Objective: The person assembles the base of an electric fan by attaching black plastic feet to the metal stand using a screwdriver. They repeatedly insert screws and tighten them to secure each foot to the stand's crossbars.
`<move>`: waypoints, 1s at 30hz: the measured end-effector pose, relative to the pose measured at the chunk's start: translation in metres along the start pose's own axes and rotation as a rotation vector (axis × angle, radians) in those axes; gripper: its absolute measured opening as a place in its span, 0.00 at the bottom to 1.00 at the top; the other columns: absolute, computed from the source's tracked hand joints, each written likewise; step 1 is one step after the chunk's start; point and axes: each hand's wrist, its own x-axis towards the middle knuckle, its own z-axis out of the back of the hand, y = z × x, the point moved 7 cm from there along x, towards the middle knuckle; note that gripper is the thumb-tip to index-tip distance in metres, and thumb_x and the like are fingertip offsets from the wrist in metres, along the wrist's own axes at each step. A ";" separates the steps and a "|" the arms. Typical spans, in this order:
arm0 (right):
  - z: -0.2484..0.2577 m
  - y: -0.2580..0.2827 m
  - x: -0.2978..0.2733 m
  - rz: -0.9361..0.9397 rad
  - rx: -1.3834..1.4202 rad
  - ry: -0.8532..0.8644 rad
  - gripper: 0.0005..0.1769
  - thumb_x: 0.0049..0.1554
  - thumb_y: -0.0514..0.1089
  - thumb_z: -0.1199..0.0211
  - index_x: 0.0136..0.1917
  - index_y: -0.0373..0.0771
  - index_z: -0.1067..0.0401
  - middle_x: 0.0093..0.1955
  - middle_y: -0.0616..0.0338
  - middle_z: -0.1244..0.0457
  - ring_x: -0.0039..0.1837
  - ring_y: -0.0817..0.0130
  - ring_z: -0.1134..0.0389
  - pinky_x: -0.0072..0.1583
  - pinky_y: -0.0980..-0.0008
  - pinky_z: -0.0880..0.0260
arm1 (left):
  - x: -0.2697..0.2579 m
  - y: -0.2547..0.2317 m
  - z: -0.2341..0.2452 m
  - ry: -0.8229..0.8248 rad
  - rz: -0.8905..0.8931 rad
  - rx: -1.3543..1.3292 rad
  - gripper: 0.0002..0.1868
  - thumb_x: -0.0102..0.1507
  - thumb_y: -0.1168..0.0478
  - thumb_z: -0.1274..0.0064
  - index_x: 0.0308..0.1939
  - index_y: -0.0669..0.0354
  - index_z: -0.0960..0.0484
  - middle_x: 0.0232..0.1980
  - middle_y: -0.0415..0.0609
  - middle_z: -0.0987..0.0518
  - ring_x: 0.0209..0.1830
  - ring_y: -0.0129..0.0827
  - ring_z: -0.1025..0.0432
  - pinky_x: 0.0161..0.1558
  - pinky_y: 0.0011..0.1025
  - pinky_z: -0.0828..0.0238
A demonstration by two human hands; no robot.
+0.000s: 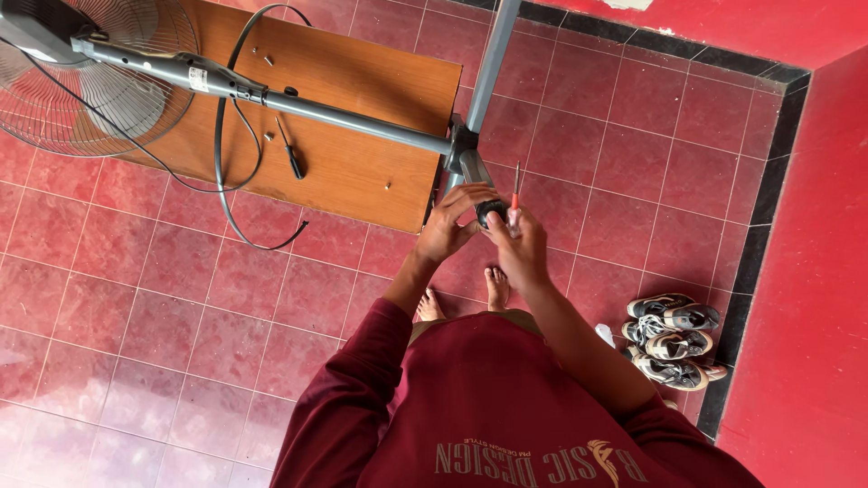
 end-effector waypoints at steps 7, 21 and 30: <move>0.001 -0.012 -0.007 -0.050 -0.627 -0.094 0.14 0.67 0.45 0.38 0.54 0.29 0.27 0.46 0.49 0.32 0.45 0.60 0.30 0.48 0.60 0.25 | -0.003 -0.003 -0.006 -0.011 -0.033 0.052 0.28 0.56 0.72 0.35 0.60 0.59 0.21 0.62 0.50 0.21 0.69 0.49 0.30 0.70 0.43 0.31; -0.003 -0.013 -0.008 -0.092 -0.738 -0.084 0.17 0.69 0.48 0.38 0.55 0.28 0.28 0.48 0.46 0.33 0.47 0.56 0.29 0.52 0.54 0.24 | -0.005 -0.008 -0.003 -0.035 -0.013 0.073 0.31 0.54 0.76 0.36 0.61 0.58 0.22 0.62 0.50 0.21 0.70 0.47 0.30 0.70 0.42 0.30; 0.003 -0.007 -0.006 -0.094 -0.010 0.028 0.17 0.65 0.45 0.40 0.57 0.27 0.32 0.52 0.51 0.35 0.53 0.70 0.28 0.56 0.66 0.22 | -0.006 -0.001 -0.001 0.042 0.026 0.014 0.35 0.52 0.73 0.34 0.64 0.56 0.22 0.64 0.49 0.21 0.72 0.47 0.30 0.72 0.42 0.30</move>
